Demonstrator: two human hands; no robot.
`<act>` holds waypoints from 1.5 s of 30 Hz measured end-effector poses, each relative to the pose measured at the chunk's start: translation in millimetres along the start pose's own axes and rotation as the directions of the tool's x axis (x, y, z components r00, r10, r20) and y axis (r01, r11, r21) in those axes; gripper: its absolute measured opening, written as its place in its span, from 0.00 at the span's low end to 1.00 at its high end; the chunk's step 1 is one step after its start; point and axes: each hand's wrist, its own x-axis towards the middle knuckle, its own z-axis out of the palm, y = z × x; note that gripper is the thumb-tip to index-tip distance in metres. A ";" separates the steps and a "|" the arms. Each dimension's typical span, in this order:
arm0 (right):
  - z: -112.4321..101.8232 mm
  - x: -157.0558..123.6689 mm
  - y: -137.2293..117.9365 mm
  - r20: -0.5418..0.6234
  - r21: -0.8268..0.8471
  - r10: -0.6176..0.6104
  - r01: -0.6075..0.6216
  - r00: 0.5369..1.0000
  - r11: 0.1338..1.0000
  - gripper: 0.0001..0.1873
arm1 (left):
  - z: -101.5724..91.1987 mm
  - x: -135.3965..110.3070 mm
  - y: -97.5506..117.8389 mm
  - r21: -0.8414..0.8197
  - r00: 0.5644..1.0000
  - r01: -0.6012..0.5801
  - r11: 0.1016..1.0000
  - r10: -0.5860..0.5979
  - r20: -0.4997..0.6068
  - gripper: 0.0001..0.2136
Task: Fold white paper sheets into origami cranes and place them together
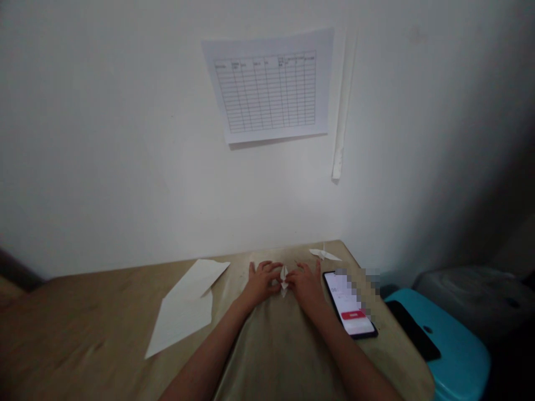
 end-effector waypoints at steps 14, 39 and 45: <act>-3.9 -2.6 3.3 -0.020 0.058 0.007 -0.006 1.000 0.998 0.11 | 0.2 -1.4 -16.9 -0.107 0.999 0.026 0.994 -0.020 0.050 0.07; 3.8 -5.5 -1.7 0.008 0.131 0.061 -0.062 0.998 0.989 0.13 | -1.4 -1.6 -3.0 -0.111 0.996 0.050 0.993 -0.057 -0.062 0.04; 2.8 -3.2 -1.9 0.024 0.112 0.072 -0.074 0.997 0.991 0.13 | -7.1 -1.3 -4.1 -0.066 0.996 0.077 0.995 -0.080 -0.037 0.06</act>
